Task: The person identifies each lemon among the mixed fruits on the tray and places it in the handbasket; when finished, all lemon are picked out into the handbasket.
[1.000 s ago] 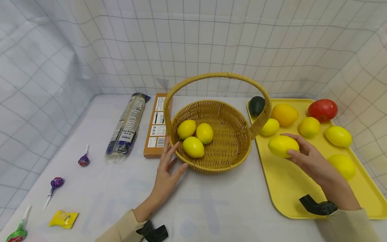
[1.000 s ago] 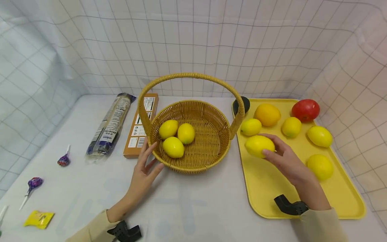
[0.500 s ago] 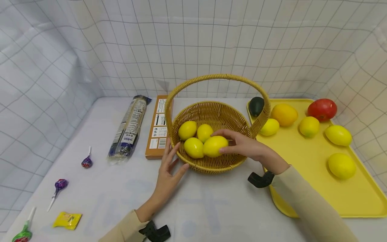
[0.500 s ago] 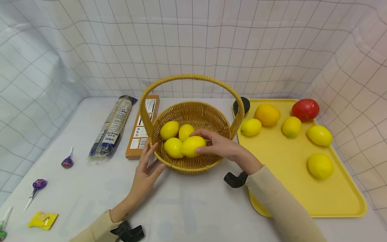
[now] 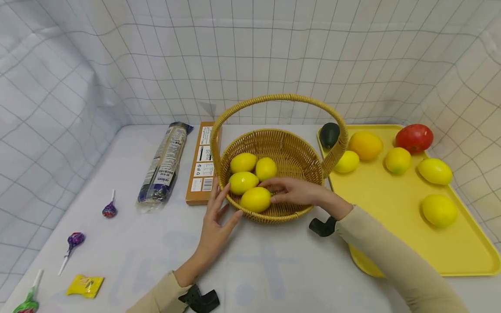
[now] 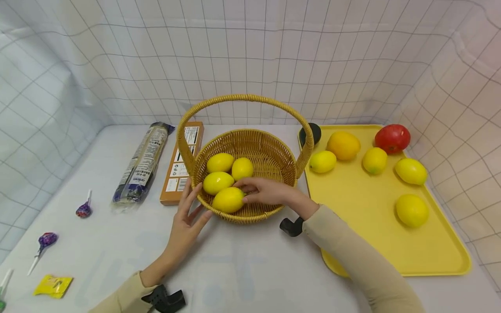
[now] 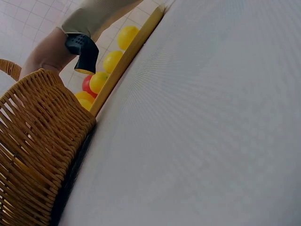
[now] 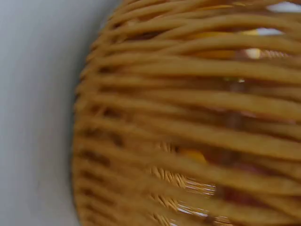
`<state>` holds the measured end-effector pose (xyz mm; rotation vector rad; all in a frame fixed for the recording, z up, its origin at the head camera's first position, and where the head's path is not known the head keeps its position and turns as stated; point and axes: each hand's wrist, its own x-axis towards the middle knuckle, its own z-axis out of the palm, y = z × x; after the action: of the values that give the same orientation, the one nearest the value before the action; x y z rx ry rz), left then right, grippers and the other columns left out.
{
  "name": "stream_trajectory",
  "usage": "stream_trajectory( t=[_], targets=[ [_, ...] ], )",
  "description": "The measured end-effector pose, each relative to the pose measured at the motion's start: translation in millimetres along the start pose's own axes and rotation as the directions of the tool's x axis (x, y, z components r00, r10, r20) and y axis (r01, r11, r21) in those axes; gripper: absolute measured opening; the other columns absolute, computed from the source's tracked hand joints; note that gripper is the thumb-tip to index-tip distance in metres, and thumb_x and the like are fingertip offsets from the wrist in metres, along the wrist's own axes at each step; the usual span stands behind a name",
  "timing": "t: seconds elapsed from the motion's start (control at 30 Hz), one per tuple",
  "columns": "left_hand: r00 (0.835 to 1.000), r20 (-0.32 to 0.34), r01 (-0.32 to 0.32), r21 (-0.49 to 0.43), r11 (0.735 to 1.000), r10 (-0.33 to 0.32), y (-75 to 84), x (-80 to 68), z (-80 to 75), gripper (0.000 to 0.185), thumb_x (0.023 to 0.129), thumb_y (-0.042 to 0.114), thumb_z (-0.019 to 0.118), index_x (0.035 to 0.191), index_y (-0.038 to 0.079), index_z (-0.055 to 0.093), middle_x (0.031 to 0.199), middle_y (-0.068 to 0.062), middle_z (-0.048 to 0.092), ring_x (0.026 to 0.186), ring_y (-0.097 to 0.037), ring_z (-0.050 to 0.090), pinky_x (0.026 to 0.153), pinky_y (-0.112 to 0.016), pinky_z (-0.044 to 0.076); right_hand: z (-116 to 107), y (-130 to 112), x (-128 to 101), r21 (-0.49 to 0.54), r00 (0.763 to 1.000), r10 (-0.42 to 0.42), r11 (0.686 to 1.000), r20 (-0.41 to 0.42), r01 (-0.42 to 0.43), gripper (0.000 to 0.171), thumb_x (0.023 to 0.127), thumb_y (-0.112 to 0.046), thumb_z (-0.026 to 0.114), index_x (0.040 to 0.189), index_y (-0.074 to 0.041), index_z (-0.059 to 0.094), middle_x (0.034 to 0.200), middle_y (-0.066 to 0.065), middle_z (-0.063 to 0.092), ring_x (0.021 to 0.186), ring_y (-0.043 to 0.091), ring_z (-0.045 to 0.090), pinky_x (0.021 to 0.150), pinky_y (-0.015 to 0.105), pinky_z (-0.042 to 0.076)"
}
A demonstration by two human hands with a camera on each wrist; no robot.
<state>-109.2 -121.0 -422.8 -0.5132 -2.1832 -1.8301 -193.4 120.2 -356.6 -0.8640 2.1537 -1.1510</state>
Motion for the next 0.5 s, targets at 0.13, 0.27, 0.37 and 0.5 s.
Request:
stream_trajectory(
  t=[0.13,0.27,0.37,0.5],
  targets=[
    [1.000,0.000,-0.004,-0.012,1.000,0.004,-4.6,-0.6,1.0,0.066,0.087,-0.003,0.064,0.145,0.006,0.034,0.156,-0.001,0.002,0.137,-0.025,0.019,0.100,-0.051,0.035,3.7,1.0,-5.6,-0.070,0.968,-0.078,0.996,-0.240,0.063,0.033,0.094,-0.006,0.056,0.126,0.003,0.053,0.119,0.015,0.059,0.107,0.025,0.058,0.088,0.033,0.048],
    [1.000,0.003,0.005,-0.011,1.000,-0.005,0.4,-0.9,1.1,0.066,0.086,-0.005,0.063,0.144,0.003,0.034,0.156,-0.001,0.001,0.138,-0.025,0.017,0.100,-0.051,0.035,-1.4,0.4,-32.8,-0.018,0.906,-0.136,0.990,-0.401,0.141,0.029,0.094,-0.004,0.055,0.122,0.003,0.056,0.115,0.016,0.061,0.103,0.023,0.059,0.086,0.030,0.049],
    [1.000,0.001,0.002,-0.012,1.000,-0.002,13.0,-0.4,0.6,0.065,0.085,-0.009,0.062,0.143,-0.002,0.033,0.155,-0.008,0.001,0.138,-0.028,0.014,0.100,-0.054,0.033,-10.5,3.5,-70.9,0.007,0.872,-0.168,0.981,-0.460,0.193,0.028,0.094,0.000,0.053,0.122,0.004,0.056,0.116,0.019,0.059,0.105,0.020,0.058,0.087,0.028,0.049],
    [1.000,-0.002,0.002,-0.009,1.000,-0.002,29.5,1.2,-1.0,0.064,0.084,-0.013,0.059,0.142,-0.007,0.031,0.154,-0.017,0.000,0.138,-0.034,0.013,0.099,-0.058,0.031,-29.8,20.3,-134.9,0.027,0.823,-0.199,0.967,-0.533,0.252,0.028,0.093,0.010,0.047,0.121,0.010,0.053,0.116,0.020,0.058,0.104,0.019,0.058,0.086,0.024,0.048]
  ],
)
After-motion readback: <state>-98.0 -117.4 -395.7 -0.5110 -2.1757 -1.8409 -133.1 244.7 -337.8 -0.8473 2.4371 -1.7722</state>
